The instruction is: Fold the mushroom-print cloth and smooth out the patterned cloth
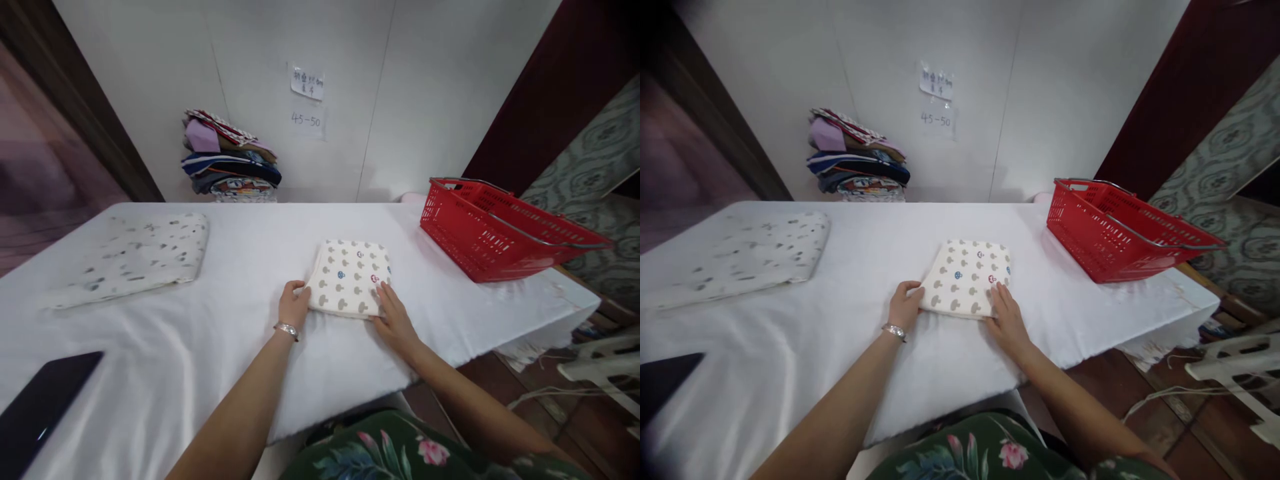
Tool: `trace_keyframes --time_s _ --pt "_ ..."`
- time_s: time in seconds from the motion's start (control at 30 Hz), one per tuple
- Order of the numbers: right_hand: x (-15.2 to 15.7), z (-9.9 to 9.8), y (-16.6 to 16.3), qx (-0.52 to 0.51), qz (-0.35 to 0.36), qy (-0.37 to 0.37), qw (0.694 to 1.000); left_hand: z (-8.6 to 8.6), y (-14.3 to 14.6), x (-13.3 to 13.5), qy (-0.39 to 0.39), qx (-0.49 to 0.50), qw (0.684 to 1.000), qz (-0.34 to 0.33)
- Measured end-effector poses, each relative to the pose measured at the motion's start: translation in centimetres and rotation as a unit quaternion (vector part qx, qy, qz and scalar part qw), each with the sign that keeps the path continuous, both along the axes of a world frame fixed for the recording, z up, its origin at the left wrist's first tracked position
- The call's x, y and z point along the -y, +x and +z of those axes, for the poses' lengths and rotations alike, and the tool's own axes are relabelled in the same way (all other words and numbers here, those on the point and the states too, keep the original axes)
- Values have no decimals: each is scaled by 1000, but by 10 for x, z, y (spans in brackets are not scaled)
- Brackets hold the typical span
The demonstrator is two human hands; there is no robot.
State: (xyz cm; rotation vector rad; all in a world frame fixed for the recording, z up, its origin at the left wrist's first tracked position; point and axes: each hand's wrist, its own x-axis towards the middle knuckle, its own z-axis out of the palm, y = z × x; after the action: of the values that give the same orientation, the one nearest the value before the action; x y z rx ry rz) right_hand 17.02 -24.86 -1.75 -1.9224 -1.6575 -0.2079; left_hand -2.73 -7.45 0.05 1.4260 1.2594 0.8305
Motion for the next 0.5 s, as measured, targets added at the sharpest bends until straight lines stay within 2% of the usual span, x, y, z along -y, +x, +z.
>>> trace_keyframes --time_s 0.13,0.27,0.4,0.5 --pt "-2 1 0 -1 -24 3 1000 9 0 3 -18 20 1000 16" --pt "0 6 1 4 -76 -17 997 10 1 3 -12 31 999 16" --pt "4 14 3 32 -137 -78 987 7 1 2 -5 28 1000 10" --pt "9 23 3 39 -172 -153 972 5 1 2 1 26 1000 7"
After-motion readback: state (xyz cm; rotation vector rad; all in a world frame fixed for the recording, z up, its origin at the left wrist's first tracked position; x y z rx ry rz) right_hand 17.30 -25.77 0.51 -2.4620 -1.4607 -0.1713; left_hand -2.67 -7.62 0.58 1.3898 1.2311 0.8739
